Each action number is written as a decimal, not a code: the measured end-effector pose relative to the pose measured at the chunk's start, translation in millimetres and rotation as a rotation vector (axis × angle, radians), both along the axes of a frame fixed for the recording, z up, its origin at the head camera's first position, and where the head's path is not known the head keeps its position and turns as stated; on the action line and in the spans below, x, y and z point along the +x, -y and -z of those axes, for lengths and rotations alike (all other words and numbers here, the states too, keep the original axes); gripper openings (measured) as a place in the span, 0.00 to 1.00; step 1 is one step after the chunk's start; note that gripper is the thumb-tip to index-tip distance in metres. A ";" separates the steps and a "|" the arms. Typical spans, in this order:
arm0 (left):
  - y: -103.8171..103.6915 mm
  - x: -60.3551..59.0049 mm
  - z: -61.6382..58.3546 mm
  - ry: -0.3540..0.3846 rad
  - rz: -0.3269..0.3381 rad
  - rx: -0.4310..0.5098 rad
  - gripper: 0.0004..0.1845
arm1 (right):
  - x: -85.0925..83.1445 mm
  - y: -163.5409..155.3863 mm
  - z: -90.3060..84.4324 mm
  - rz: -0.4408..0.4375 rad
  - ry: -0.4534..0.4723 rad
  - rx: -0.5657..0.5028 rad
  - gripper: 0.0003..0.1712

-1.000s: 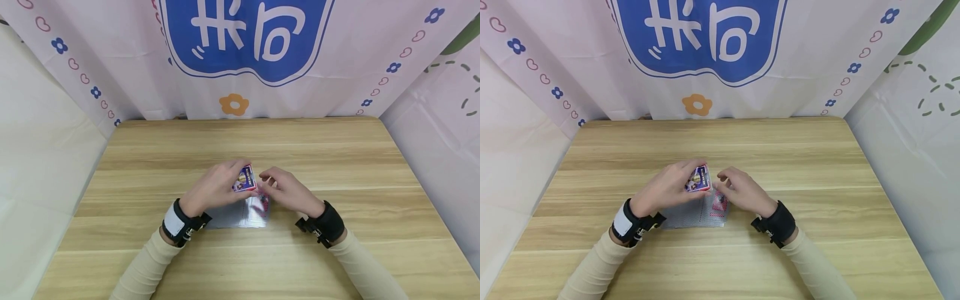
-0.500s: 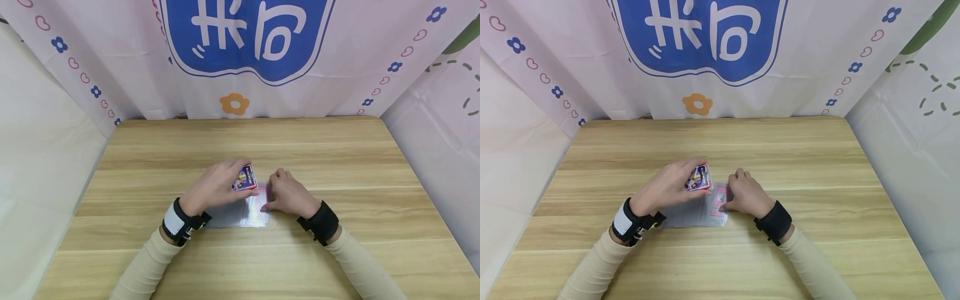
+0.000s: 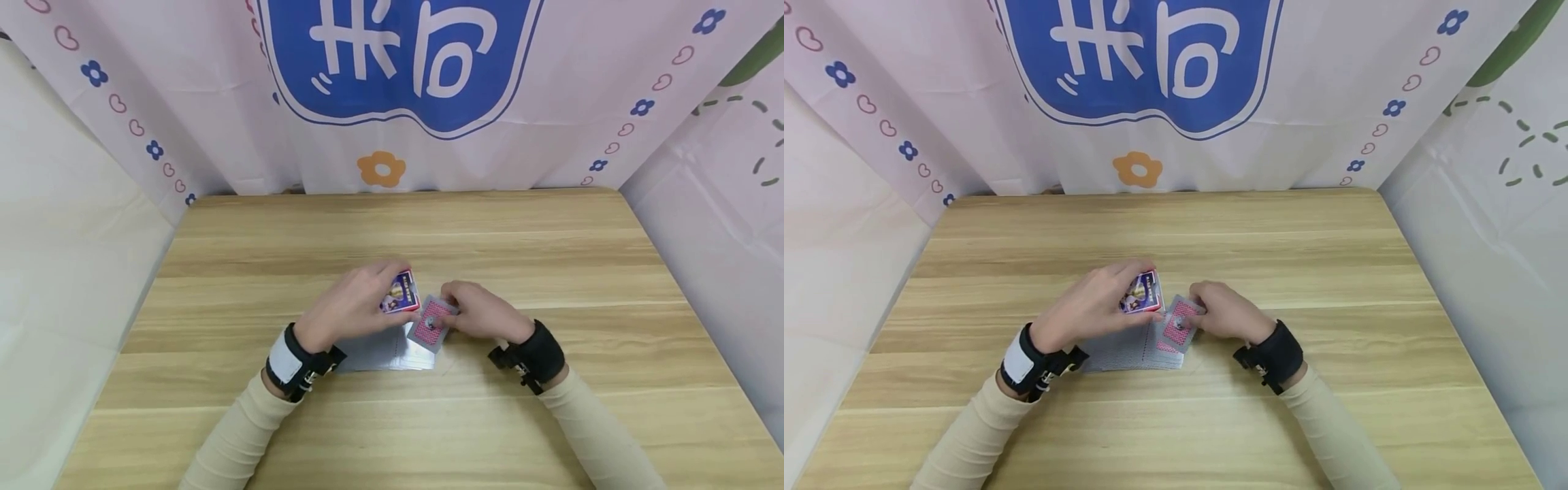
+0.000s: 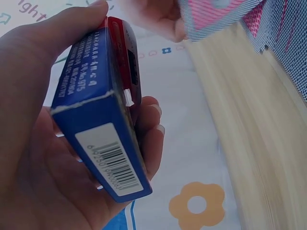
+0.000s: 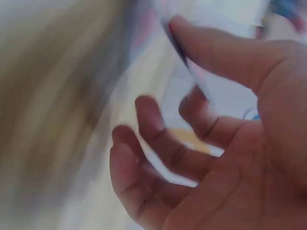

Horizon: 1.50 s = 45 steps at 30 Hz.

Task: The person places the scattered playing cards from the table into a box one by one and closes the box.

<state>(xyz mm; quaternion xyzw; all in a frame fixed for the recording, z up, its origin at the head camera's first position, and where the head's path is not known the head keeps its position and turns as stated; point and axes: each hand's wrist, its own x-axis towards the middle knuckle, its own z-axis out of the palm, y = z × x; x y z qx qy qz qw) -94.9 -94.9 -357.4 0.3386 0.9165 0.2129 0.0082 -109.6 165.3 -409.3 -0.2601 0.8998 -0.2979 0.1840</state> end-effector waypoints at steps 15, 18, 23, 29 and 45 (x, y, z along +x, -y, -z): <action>0.3 0.2 -1.8 0.021 -0.019 0.003 0.42 | 2.5 -7.1 -24.2 0.478 0.107 -0.747 0.27; 0.1 0.2 -2.1 0.012 -0.019 0.003 0.41 | 4.4 -4.1 -24.9 0.458 0.111 -0.764 0.28; -0.6 0.4 -1.5 -0.005 -0.008 0.010 0.40 | 8.4 2.4 -23.3 0.430 0.074 -0.741 0.30; -1.3 0.8 -0.6 -0.008 -0.012 0.018 0.40 | 17.7 13.8 -23.2 0.404 0.009 -0.746 0.29; 1.0 0.1 -0.4 -0.049 0.020 0.032 0.40 | 25.8 21.2 -25.2 0.105 0.008 -0.433 0.32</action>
